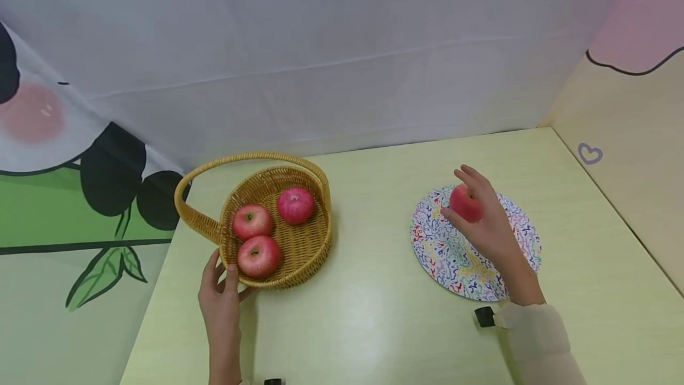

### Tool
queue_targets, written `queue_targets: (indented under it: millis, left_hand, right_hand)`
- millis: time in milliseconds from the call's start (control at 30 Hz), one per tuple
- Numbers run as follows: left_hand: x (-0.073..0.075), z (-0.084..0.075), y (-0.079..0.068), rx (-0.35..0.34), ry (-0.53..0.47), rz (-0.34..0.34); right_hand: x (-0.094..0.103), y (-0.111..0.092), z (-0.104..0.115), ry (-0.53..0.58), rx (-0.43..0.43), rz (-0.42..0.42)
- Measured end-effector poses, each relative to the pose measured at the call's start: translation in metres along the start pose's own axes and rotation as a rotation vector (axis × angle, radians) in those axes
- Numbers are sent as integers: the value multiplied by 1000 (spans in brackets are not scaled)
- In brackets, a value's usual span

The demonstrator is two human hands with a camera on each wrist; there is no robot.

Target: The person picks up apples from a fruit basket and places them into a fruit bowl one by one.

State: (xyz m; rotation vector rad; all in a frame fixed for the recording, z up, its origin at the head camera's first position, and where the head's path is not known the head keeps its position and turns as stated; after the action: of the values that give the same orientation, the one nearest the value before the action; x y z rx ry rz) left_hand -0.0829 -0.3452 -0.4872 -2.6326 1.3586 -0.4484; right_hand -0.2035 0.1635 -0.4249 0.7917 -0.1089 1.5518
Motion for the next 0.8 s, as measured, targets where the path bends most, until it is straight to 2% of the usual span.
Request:
queue_targets:
  millis: [333, 500, 800]
  left_hand:
    - [-1, -1, -1, 5, -6, 0]
    - [-2, 0, 0, 10, 3, 4]
    - [-1, -3, -3, 14, 18, -3]
  right_hand:
    - [-27, 3, 20, 65, 51, 227]
    - [-38, 2, 28, 83, 40, 302]
    - [-54, 4, 46, 123, 80, 411]
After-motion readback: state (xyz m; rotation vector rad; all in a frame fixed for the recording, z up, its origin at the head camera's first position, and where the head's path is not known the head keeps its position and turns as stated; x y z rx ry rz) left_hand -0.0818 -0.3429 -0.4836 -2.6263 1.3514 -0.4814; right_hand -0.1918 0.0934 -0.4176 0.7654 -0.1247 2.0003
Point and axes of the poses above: each hand's wrist, its own y-axis towards the middle knuckle, its own x-axis out of the back of the hand, z = x × y, the point moved 9 cm from there along y, towards the middle knuckle, and after that the axes turned 8 degrees about x, right-handed, at the moved point
